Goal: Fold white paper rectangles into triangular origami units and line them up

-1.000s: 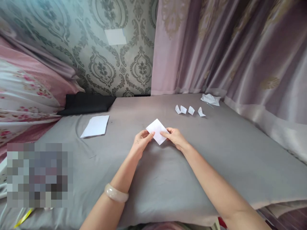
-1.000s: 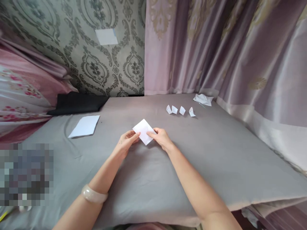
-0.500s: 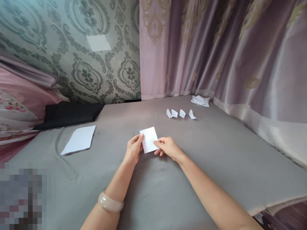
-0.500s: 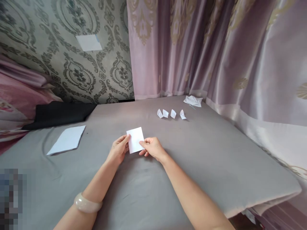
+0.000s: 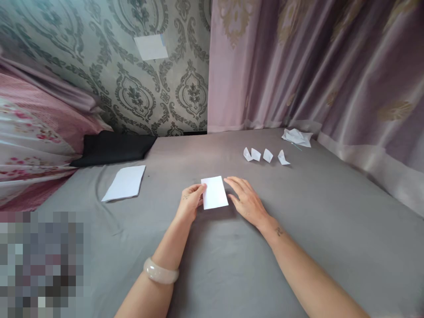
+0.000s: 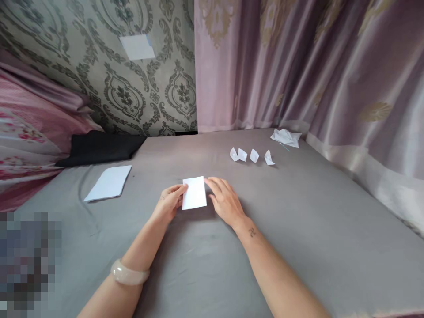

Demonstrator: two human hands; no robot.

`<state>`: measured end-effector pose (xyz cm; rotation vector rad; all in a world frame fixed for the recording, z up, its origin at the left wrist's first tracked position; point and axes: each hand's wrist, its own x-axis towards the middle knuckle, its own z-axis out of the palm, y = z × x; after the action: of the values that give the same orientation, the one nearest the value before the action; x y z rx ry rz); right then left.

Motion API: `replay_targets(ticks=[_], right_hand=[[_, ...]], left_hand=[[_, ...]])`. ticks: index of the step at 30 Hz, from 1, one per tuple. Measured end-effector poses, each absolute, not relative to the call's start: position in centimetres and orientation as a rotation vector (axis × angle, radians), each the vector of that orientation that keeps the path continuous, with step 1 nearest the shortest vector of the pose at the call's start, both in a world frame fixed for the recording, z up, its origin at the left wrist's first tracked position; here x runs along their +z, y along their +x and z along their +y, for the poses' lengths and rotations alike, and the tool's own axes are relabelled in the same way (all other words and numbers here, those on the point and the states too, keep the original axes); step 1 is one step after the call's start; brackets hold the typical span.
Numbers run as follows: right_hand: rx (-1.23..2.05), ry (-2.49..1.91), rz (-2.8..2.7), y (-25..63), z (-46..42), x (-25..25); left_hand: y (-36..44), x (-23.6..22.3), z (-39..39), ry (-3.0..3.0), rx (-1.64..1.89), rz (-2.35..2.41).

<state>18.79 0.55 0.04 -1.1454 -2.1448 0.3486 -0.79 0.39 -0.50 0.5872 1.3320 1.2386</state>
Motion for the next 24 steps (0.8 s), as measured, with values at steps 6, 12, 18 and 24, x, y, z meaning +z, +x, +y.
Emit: replay_targets(ticks=[6,12,18,24], right_hand=[[0.186,-0.796,-2.486,18.5,0.4,-1.1],[0.151,-0.849,-2.545,18.7,0.4,-1.7],[0.202,-1.089,-2.437,18.3,0.5,-1.2],[0.29,-1.092,-2.494,18.6,0.4,-1.4]], left_hand=[[0.1,-0.7,-0.1,0.637,1.105,1.415],[-2.3,-0.6,0.2,0.796,1.176,1.591],[-3.6,-0.3,-1.8,1.853,0.913,1.535],[-2.9,-0.8,-2.2,2.262,0.711,1.371]])
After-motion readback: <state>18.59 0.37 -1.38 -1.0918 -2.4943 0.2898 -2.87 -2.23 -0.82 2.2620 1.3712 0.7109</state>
